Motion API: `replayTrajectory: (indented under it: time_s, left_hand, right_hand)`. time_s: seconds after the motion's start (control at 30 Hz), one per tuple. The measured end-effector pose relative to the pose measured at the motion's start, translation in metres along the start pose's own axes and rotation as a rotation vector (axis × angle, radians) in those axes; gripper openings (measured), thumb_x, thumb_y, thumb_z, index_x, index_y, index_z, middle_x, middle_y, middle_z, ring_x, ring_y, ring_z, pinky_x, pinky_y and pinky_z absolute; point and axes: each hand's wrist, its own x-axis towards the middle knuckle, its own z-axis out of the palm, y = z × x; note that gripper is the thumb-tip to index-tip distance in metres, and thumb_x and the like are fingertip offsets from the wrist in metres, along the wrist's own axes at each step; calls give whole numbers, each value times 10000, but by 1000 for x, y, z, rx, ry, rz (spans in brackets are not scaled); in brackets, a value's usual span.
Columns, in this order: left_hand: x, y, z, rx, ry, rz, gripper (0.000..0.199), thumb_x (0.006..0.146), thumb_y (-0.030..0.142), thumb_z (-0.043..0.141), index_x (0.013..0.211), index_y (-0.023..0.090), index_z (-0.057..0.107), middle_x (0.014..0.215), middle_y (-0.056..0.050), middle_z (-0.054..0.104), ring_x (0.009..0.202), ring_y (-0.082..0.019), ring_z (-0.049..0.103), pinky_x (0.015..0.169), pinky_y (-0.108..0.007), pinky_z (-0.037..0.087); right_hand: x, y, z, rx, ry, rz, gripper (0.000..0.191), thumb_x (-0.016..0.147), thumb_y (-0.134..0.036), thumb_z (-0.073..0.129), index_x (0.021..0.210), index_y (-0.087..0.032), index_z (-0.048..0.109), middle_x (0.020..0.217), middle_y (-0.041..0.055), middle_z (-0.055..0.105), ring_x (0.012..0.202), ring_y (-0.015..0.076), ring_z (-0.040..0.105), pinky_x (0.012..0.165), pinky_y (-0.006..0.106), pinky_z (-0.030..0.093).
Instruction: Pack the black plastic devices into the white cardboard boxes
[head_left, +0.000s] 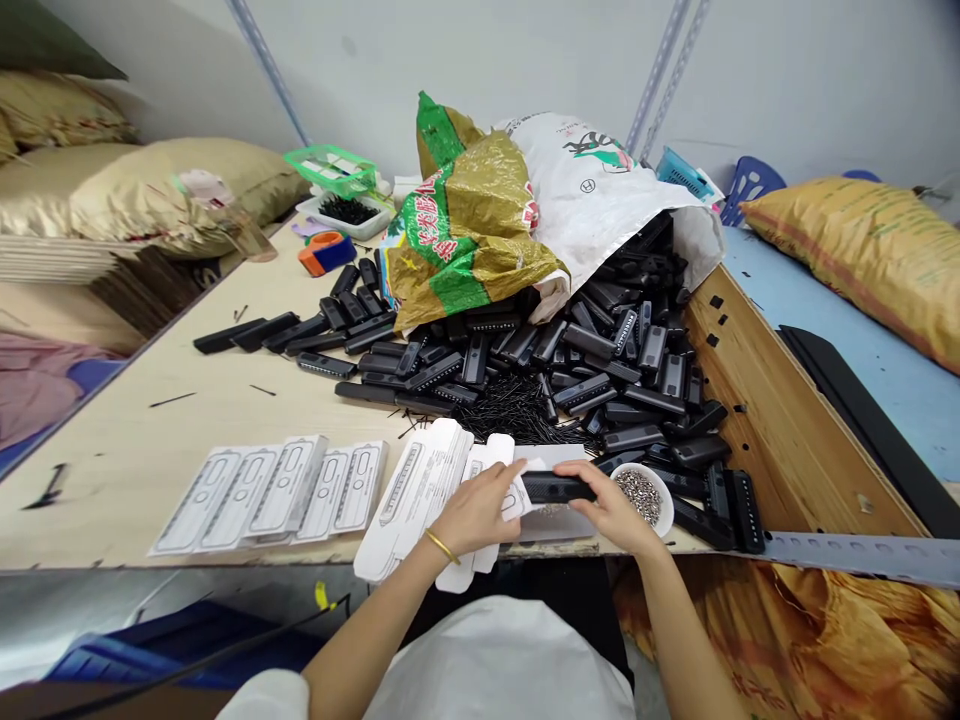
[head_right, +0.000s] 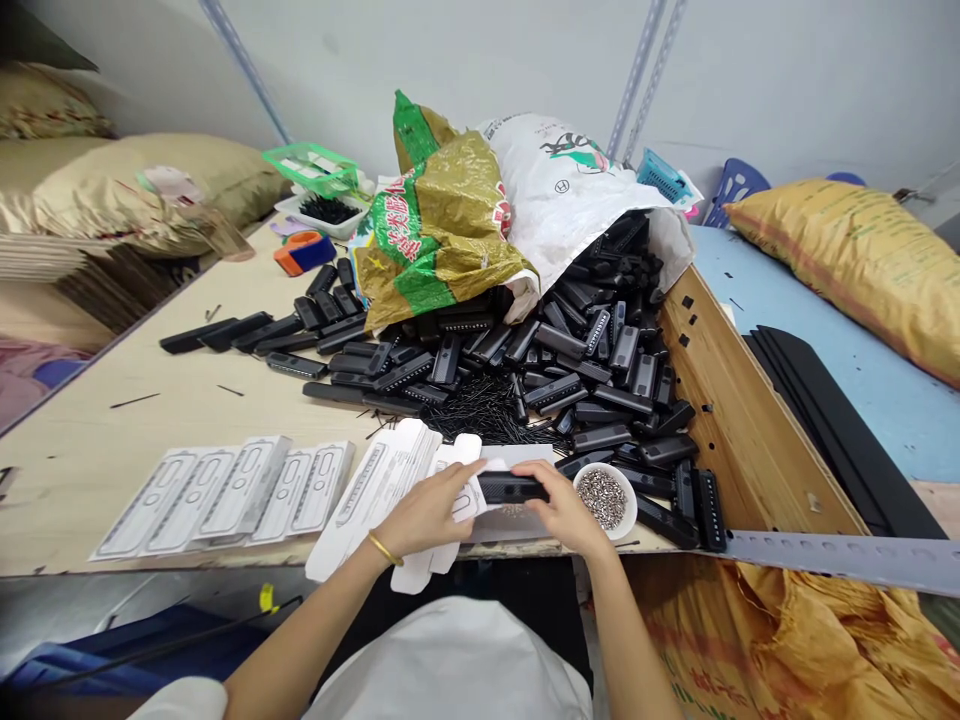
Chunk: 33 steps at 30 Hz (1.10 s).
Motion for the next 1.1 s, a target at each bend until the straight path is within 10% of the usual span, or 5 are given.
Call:
replayTrajectory:
  time_s: [0.23, 0.43, 0.7, 0.9, 1.1]
  left_hand:
    - [2, 3, 16, -414, 282, 11, 679, 646, 174, 587, 1310, 183, 447, 1271, -91, 577, 1154, -262, 553, 1018, -403, 416]
    - [7, 11, 34, -641, 513, 56, 714, 688, 172, 576, 1367, 191, 356, 1387, -94, 477, 1289, -229, 444, 1088, -379, 347]
    - [26, 28, 49, -630, 544, 29, 739, 713, 169, 582, 1397, 200, 302, 1432, -114, 409, 1338, -234, 374, 1130, -426, 266]
    - [39, 35, 49, -507, 536, 71, 736, 687, 136, 579, 1379, 191, 336, 1360, -114, 479, 1297, -257, 416, 1106, -455, 297]
    - [42, 35, 55, -509, 580, 113, 706, 714, 147, 561, 1367, 180, 294, 1377, -127, 441, 1294, -245, 406, 1090, -449, 312]
  right_hand:
    - [79, 15, 27, -160, 438, 236, 307, 898, -332, 350, 847, -191, 618, 850, 65, 670, 778, 189, 610, 746, 327, 473]
    - [124, 38, 45, -287, 509, 257, 173, 700, -182, 568, 552, -211, 485, 734, 57, 598, 837, 215, 565, 794, 321, 408]
    - [95, 33, 11, -193, 556, 259, 118, 693, -258, 549, 606, -220, 478, 604, -10, 590, 603, 156, 557, 645, 293, 450]
    - [50, -17, -18, 430, 601, -11, 244, 738, -330, 624, 909, -241, 474, 749, -21, 662, 564, 121, 572, 612, 299, 494]
    - [23, -36, 0, 7, 417, -20, 125, 816, -325, 594, 806, -208, 637, 826, 36, 647, 769, 167, 583, 702, 306, 468]
